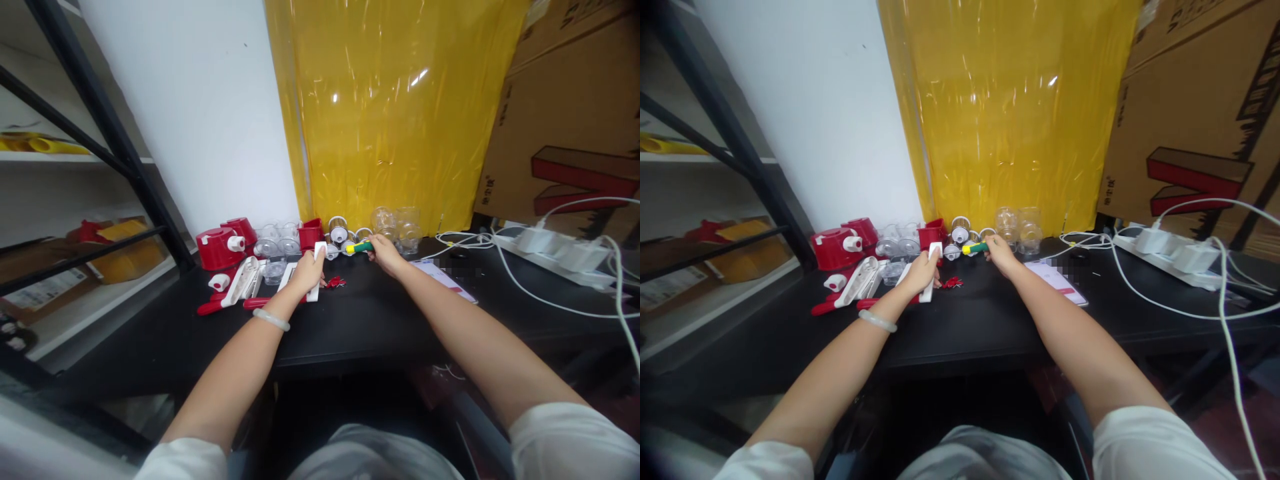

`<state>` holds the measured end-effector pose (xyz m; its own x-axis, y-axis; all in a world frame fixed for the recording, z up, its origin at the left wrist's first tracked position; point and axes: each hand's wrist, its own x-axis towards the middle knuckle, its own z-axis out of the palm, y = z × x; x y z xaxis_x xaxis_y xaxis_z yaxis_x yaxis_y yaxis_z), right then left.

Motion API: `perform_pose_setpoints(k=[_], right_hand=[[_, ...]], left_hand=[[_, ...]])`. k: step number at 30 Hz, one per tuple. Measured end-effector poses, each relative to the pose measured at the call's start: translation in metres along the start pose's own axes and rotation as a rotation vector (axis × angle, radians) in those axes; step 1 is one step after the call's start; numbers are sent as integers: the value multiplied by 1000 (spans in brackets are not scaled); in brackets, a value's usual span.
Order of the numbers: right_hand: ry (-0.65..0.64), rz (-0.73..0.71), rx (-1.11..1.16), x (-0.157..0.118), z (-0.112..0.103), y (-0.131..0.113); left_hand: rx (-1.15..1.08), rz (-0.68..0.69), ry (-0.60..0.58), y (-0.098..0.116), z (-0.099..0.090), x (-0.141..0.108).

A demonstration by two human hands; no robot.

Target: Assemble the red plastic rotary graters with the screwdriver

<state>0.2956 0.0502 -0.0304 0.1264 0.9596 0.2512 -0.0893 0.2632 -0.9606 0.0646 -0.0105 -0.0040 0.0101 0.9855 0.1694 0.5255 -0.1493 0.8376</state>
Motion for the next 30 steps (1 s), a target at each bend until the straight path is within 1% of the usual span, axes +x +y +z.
perform_pose_setpoints(k=[3,6,9,12,16,19,21,23,25,27,28,30], right_hand=[[-13,49,133,-1,3,0],[-22,56,220,-4,3,-1],[-78,29,271,-5,1,-2],[-136,5,263,-5,-3,-3],[-160,-14,201,-6,-5,-5],[-154,-22,212,-8,-5,-9],[-138,0,246,-9,-3,-13],[-107,40,269,-10,-2,-16],[-78,95,220,-10,-1,-18],[-56,133,66,-9,-2,-17],[-52,132,-31,-9,-3,-15],[-52,85,-179,-8,-5,-12]], left_hand=[[-51,-10,3,2,1,-1],[-139,-51,-5,5,1,-2],[-223,-99,-23,8,1,-3],[-268,-142,-39,9,-1,-3],[-274,-164,-44,9,-3,-2],[-250,-174,-50,9,-3,-1],[-229,-175,-48,9,-2,-1],[-189,-144,-36,9,-1,-1],[-128,-77,-27,8,0,-3],[-69,-13,-20,7,0,-5],[-47,8,-16,7,0,-6],[-20,25,-8,8,-1,-7]])
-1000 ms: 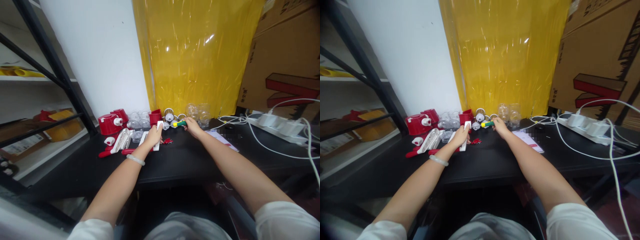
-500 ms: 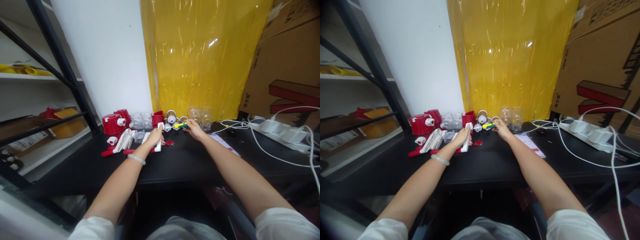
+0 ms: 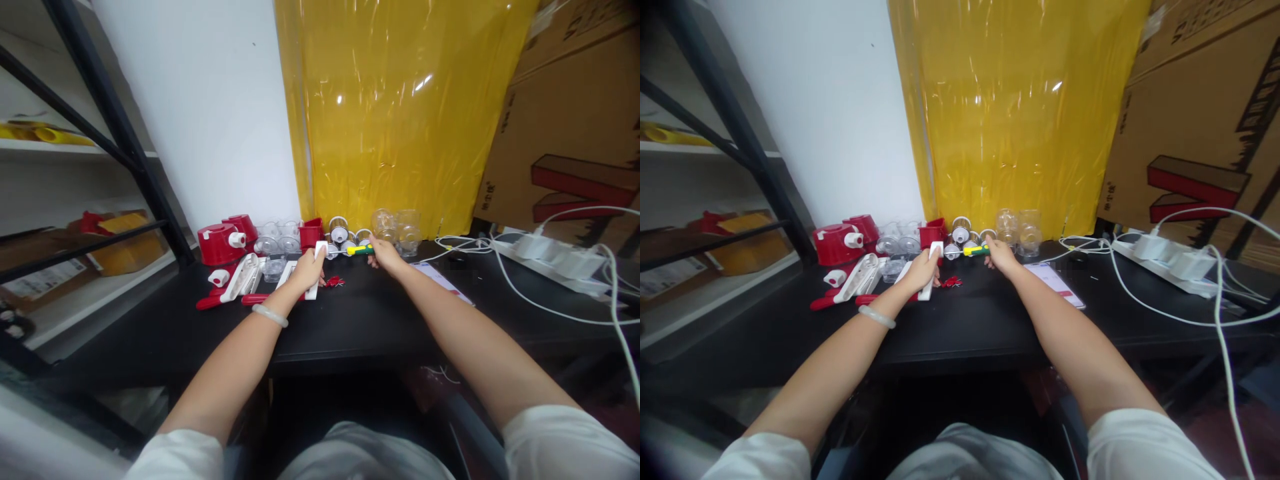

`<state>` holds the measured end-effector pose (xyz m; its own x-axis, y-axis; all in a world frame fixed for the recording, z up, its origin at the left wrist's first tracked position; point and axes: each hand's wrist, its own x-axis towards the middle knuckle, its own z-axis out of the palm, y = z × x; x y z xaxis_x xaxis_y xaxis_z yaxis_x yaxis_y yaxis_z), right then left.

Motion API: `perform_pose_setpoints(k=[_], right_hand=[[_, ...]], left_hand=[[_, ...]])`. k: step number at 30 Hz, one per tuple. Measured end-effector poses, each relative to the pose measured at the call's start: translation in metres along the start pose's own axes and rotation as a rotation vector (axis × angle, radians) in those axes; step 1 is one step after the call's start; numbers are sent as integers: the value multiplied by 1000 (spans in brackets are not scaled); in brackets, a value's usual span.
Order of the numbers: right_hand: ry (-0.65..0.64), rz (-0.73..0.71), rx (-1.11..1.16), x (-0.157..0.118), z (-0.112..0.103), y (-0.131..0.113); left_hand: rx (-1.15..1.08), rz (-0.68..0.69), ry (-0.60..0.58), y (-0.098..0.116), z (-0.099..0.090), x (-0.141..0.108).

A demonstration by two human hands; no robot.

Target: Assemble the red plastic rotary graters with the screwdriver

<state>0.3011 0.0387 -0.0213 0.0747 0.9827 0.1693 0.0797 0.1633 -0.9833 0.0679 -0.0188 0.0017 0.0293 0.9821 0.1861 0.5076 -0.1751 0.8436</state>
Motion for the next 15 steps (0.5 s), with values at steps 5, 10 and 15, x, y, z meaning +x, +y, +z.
perform_pose_setpoints(k=[5,10,15], right_hand=[[-1,-98,75,4,-1,6],[-7,-94,185,7,3,6],[-4,-113,272,4,5,1]], left_hand=[[-49,-36,-22,2,0,-1],[-124,-71,-36,2,0,2],[-159,-88,-38,1,1,4]])
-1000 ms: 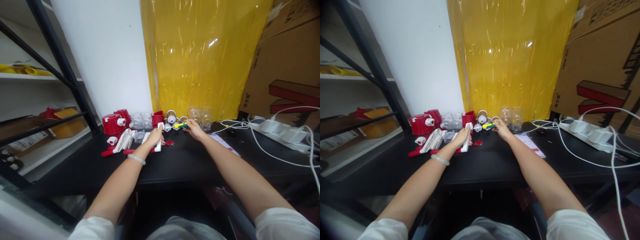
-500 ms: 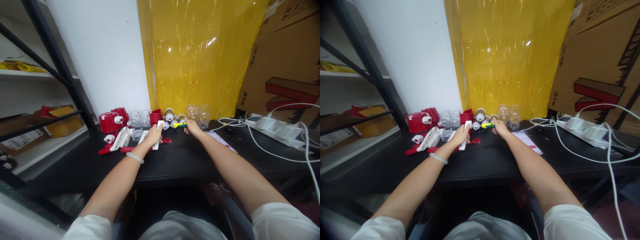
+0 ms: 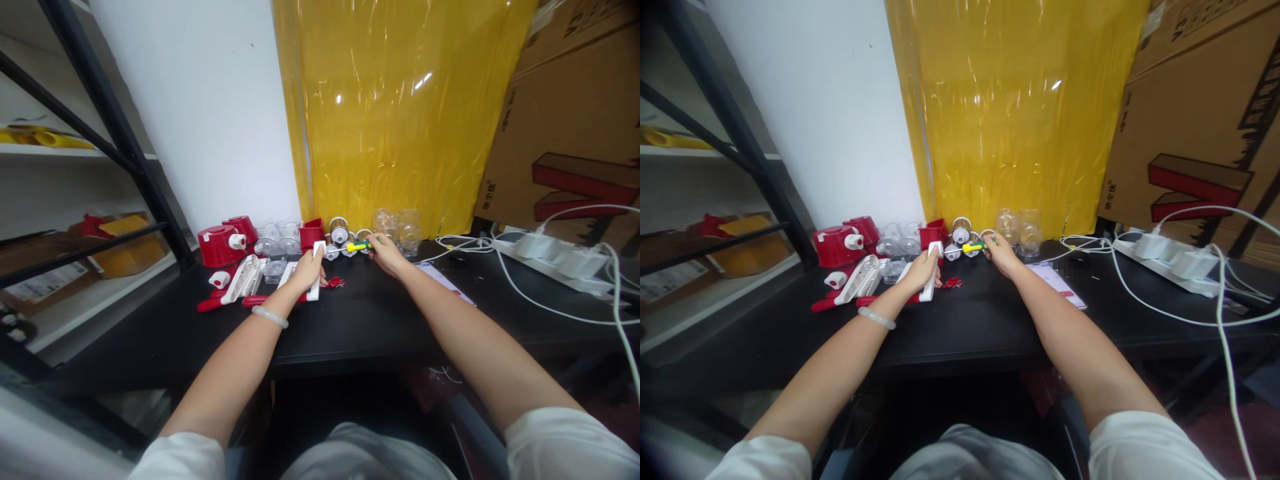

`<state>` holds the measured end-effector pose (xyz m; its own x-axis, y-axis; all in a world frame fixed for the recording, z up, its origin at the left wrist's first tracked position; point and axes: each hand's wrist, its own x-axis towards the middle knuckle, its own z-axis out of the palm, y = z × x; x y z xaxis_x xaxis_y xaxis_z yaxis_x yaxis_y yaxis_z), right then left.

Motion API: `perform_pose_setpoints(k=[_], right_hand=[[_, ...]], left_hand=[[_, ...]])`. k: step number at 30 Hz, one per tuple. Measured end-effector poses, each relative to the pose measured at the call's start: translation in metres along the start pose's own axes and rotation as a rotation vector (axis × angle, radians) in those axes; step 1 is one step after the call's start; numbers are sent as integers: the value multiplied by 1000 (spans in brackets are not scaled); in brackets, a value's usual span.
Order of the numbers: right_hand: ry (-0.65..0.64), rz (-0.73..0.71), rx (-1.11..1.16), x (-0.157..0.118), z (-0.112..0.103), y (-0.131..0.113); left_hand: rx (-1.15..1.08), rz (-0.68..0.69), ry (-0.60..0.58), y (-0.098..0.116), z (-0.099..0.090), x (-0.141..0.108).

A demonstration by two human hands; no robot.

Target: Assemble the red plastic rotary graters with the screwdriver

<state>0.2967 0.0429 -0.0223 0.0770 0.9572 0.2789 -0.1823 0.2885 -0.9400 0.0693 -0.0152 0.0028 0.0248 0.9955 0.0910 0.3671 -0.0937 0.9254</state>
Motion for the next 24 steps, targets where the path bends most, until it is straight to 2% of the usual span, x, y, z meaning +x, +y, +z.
perform_pose_setpoints(k=[5,11,13,17,24], right_hand=[[-22,3,40,-1,2,-3],[-1,-38,-315,-1,-7,-1],[7,-43,-358,-1,-8,0],[32,-26,-241,0,-5,3],[5,-22,-88,3,-1,2]], left_hand=[[-1,4,12,-2,0,2],[103,68,23,-5,-2,1],[160,89,33,-3,-2,-1],[140,65,31,0,-2,-4],[54,35,17,2,-1,0]])
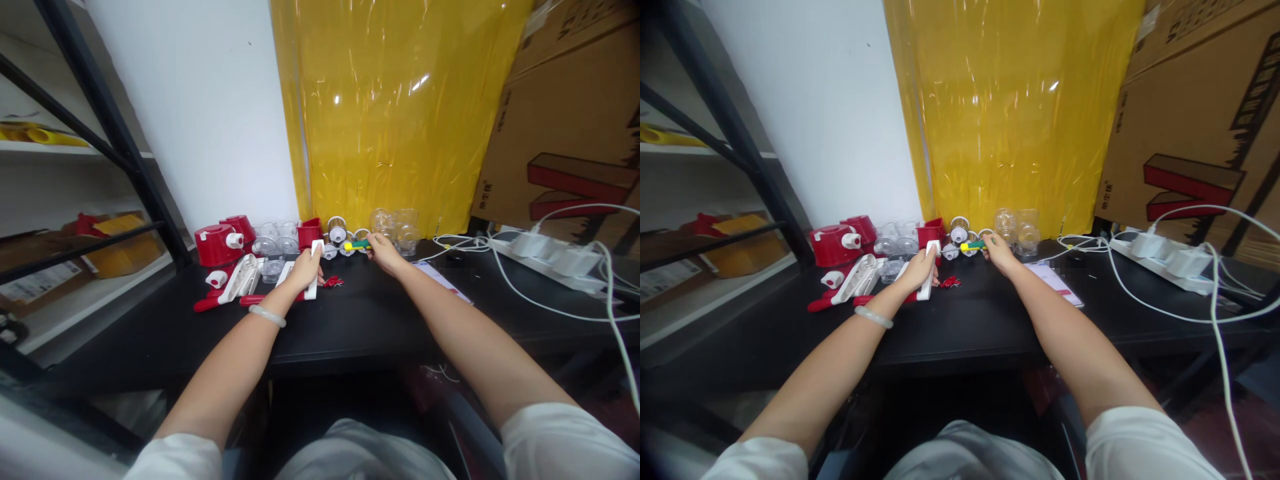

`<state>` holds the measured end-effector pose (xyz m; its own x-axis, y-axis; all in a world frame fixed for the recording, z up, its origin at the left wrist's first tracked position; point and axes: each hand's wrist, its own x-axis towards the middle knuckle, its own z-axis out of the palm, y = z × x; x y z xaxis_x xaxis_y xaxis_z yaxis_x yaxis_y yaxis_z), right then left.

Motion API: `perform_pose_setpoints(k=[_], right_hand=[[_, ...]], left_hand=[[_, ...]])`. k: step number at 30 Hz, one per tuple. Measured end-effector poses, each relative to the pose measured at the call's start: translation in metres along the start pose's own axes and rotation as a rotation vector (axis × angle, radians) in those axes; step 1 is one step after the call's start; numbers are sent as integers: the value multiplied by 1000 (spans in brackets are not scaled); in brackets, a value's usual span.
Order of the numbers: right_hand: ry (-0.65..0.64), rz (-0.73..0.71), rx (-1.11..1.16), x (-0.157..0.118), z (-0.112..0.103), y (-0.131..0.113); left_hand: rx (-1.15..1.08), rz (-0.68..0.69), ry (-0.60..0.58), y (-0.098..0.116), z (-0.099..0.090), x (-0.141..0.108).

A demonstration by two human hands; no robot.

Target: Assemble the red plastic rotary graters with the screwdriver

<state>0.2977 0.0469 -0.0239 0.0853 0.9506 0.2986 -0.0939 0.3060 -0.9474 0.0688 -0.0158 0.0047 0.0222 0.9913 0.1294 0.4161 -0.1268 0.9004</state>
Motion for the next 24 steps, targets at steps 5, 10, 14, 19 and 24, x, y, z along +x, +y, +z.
perform_pose_setpoints(k=[5,10,14,19,24], right_hand=[[-30,-17,42,-3,-1,-5],[-61,7,100,-6,3,-8],[-21,24,50,-7,4,-10],[-43,-88,-322,-7,-7,-7],[-5,-126,-363,-2,-11,-1]], left_hand=[[-40,-30,-6,1,-1,0],[-51,-43,2,1,-2,1],[-37,-11,-3,-2,-2,2],[106,82,7,-6,-3,2],[172,87,2,-9,-3,3]])
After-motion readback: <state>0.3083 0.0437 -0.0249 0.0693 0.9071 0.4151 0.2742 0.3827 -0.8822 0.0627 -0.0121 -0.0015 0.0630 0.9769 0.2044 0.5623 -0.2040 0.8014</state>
